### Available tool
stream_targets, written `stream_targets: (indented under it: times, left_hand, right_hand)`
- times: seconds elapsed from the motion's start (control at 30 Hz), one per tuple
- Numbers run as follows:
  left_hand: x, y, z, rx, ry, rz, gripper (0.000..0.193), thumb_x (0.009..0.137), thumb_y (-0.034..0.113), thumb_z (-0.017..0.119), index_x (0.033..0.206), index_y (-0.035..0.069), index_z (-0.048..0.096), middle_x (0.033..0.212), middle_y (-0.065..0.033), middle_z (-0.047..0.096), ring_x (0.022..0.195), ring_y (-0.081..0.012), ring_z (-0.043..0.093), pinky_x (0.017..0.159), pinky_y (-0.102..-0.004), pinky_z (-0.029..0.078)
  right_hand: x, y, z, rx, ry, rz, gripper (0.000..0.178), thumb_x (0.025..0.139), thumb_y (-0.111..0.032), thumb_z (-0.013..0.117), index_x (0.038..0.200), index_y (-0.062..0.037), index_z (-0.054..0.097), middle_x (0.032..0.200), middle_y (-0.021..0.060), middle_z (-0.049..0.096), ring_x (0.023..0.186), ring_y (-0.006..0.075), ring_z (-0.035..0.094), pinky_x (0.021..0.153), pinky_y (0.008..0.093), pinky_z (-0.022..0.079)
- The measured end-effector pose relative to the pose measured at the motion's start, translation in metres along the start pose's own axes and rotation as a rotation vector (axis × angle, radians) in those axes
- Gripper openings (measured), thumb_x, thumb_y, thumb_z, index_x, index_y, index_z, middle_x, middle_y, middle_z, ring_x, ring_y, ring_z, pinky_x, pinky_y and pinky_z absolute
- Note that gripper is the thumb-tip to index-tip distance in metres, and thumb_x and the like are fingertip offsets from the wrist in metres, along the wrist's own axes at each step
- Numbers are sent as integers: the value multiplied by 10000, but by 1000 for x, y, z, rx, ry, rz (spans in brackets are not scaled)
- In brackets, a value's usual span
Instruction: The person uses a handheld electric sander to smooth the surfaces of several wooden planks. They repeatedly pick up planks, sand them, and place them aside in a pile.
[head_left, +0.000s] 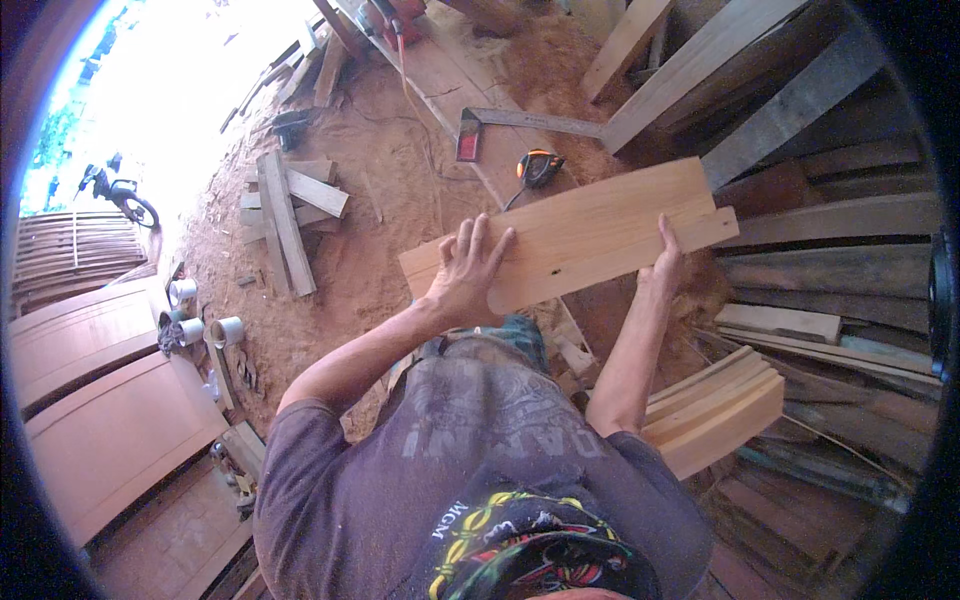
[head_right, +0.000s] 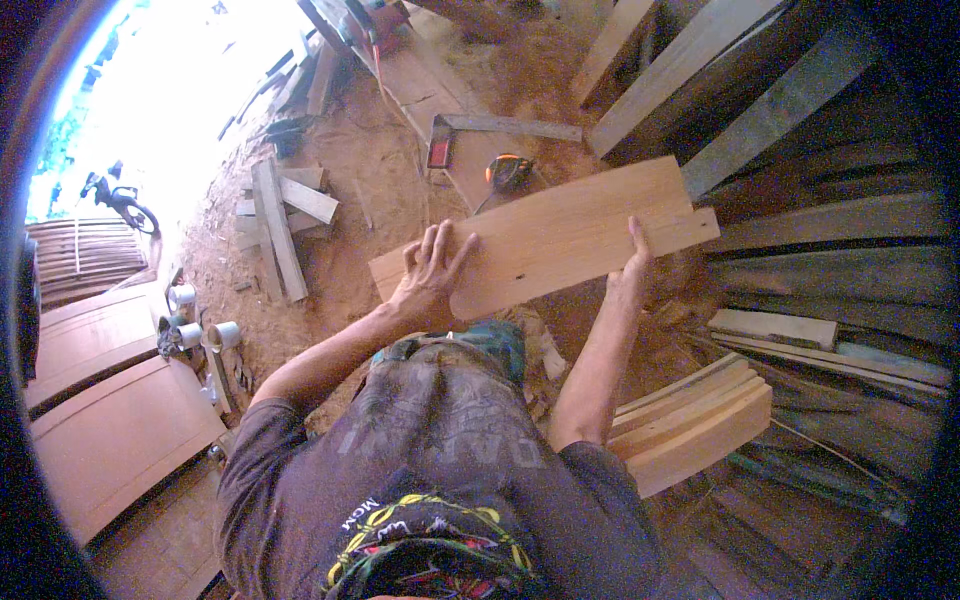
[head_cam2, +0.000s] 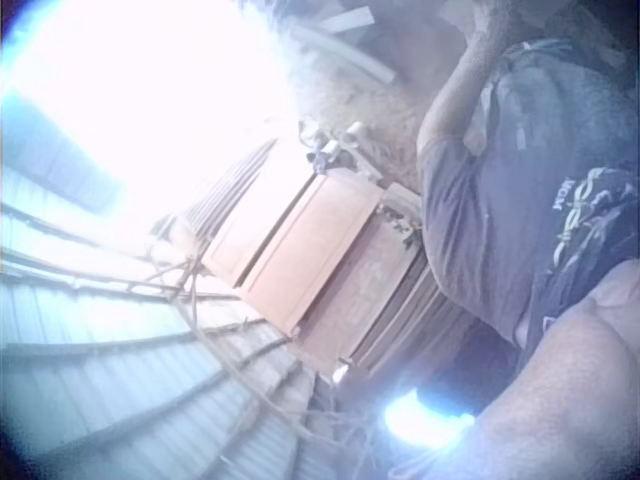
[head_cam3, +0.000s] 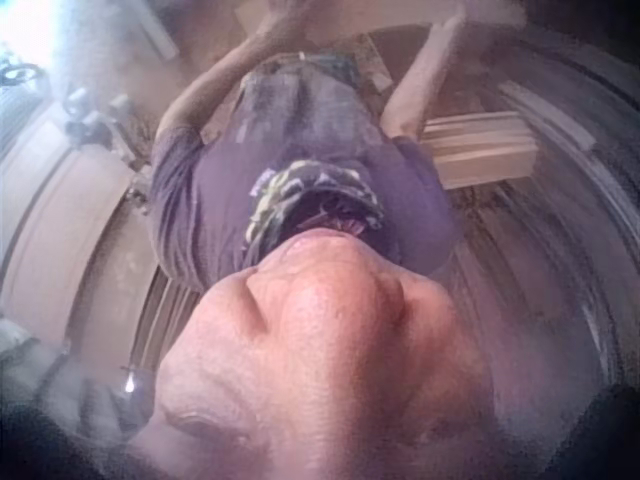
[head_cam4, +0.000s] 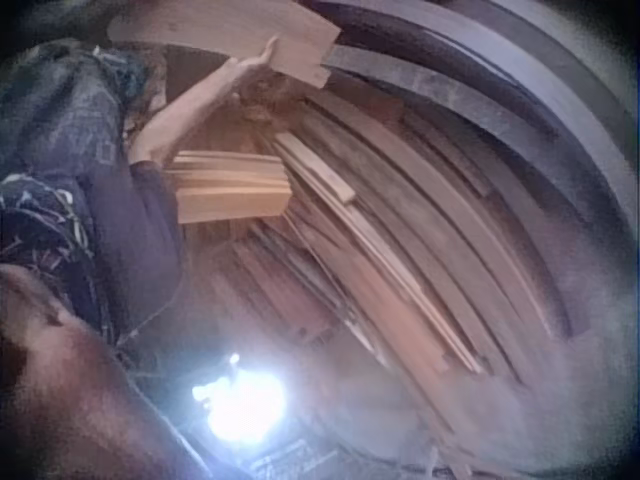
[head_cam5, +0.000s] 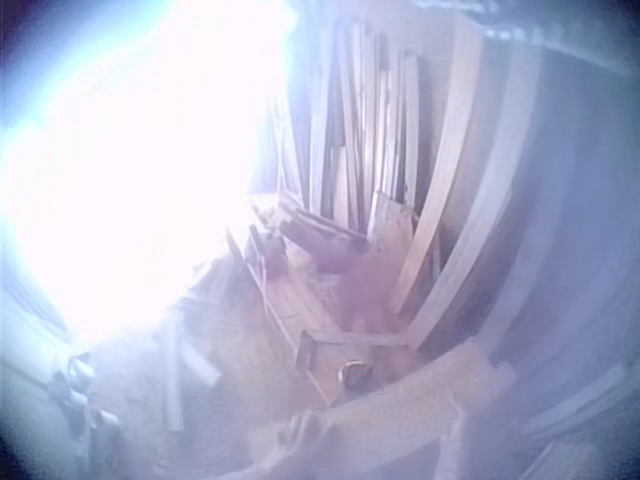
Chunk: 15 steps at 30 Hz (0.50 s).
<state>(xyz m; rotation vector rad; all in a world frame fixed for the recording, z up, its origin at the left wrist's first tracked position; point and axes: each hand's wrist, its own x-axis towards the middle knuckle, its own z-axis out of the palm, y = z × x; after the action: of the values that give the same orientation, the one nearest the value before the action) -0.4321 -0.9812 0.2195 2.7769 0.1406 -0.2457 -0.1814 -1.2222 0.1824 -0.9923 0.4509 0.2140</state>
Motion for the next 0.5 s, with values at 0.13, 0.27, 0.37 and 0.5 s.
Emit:
stream_targets:
  times: [0.13, 0.27, 0.37, 0.5]
  left_hand:
    - [23, -34, -48, -53, 80, 20, 1445, 524, 531, 966, 1670, 57, 225, 1611, -410, 204, 1519, -573, 209, 1160, -669, 250]
    - [57, -95, -90, -31, 103, -7, 1432, 527, 521, 962, 1667, 62, 226, 1585, -396, 244, 1478, -560, 272, 1135, -664, 273]
    - [91, -156, -116, -75, -43, -79, 1494, 520, 578, 982, 1690, 89, 191, 1637, -410, 196, 1519, -594, 221, 1143, -727, 292]
    - [147, -234, -128, -117, -195, -102, 1559, 518, 674, 944, 1714, 120, 112, 1666, -412, 162, 1553, -597, 179, 1145, -802, 220]
  right_hand:
    - [36, -7, 59, -79, -63, -155, 705, 788, -82, 907, 1417, 0, 598, 1419, 132, 642, 1275, 322, 624, 1090, 481, 522]
    - [45, -5, 178, -90, -41, -160, 714, 700, 24, 927, 1335, 91, 608, 1363, 175, 662, 1214, 324, 650, 1063, 465, 542]
    - [100, 32, 246, -220, 5, -196, 682, 698, 25, 932, 1289, 128, 607, 1306, 204, 676, 1162, 312, 674, 1029, 434, 563]
    - [136, 74, 313, -299, 30, -214, 602, 711, 14, 933, 1214, 141, 628, 1242, 210, 693, 1093, 296, 703, 977, 414, 584]
